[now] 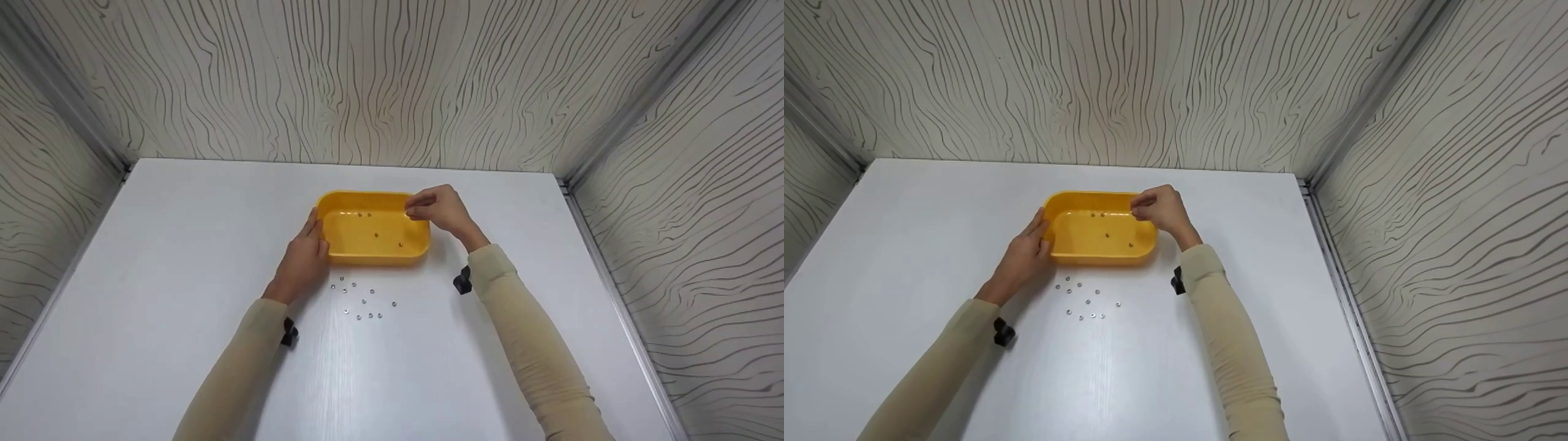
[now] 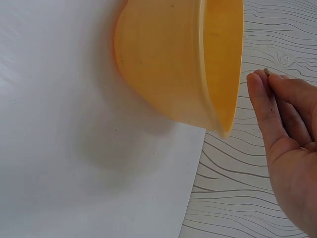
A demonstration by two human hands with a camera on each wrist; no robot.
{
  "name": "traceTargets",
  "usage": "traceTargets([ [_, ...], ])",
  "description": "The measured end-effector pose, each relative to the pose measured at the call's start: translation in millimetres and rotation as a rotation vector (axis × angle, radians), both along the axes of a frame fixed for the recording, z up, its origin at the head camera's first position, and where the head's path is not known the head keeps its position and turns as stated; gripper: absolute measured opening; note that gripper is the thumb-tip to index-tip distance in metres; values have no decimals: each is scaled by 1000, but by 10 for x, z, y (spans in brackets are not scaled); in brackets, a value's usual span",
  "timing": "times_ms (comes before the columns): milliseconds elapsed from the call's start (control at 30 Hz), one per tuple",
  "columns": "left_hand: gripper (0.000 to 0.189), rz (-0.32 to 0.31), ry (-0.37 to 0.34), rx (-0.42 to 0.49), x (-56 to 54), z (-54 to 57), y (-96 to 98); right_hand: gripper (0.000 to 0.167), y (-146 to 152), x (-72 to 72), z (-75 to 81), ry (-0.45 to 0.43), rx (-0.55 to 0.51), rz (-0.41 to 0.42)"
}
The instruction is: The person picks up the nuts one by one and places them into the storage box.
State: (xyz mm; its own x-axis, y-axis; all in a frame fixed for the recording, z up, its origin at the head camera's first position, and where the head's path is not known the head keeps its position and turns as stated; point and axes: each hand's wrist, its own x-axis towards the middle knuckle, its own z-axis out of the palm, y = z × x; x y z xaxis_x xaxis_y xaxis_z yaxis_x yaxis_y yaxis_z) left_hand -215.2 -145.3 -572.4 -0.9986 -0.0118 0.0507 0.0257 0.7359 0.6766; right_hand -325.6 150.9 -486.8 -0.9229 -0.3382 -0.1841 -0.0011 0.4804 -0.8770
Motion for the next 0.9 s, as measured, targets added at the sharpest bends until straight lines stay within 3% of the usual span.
traceTargets([
  [400, 59, 7, -19, 10, 1, -7, -19, 22, -43, 78, -33, 13, 5, -17],
  [900, 59, 7, 18, 17, 3, -24, -6, 17, -56, 531, -20, 240, 147, 173],
])
